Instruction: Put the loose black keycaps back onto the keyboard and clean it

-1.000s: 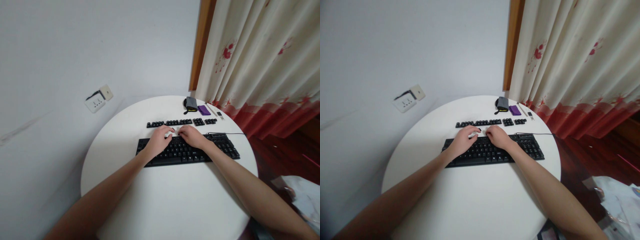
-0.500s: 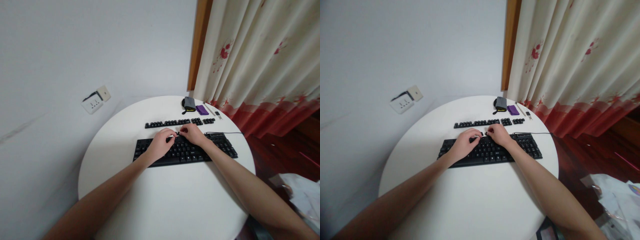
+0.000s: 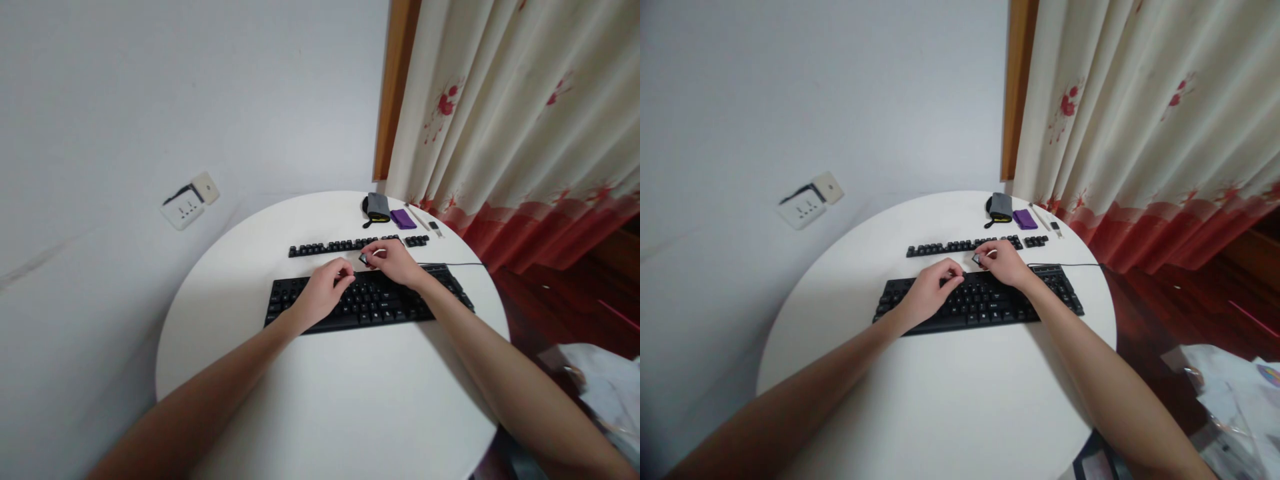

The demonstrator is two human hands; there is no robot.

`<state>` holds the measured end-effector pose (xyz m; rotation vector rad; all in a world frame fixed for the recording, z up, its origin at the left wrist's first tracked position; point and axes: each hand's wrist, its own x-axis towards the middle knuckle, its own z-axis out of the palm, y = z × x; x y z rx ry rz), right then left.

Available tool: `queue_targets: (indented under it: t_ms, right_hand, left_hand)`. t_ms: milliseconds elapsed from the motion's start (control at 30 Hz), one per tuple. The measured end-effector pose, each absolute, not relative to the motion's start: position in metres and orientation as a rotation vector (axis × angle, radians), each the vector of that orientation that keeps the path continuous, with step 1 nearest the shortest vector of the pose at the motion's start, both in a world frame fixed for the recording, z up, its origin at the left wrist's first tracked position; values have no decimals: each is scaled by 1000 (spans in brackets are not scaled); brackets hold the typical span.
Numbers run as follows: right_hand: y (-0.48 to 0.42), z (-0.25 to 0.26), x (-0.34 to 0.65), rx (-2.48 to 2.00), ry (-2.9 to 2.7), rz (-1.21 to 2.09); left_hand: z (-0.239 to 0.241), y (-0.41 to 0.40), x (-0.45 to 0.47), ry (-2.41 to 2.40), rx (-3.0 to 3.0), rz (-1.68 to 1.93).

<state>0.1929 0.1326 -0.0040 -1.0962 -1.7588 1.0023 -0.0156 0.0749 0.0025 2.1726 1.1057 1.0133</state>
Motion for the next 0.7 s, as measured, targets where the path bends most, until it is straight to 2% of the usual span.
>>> queue_targets:
  t_ms: [200,467,700]
  right_hand:
    - [127,1,194,-1116,-1890,813]
    - [132,-5,199,-1072,-1877,797]
    - [133,-1,204,-1227,-1917,688]
  left_hand:
    - [0,72,-15,1108,2159,1033]
    - [-3,67,-10,1139,2288,928]
    - [-4,65,-7,1105,2302,927]
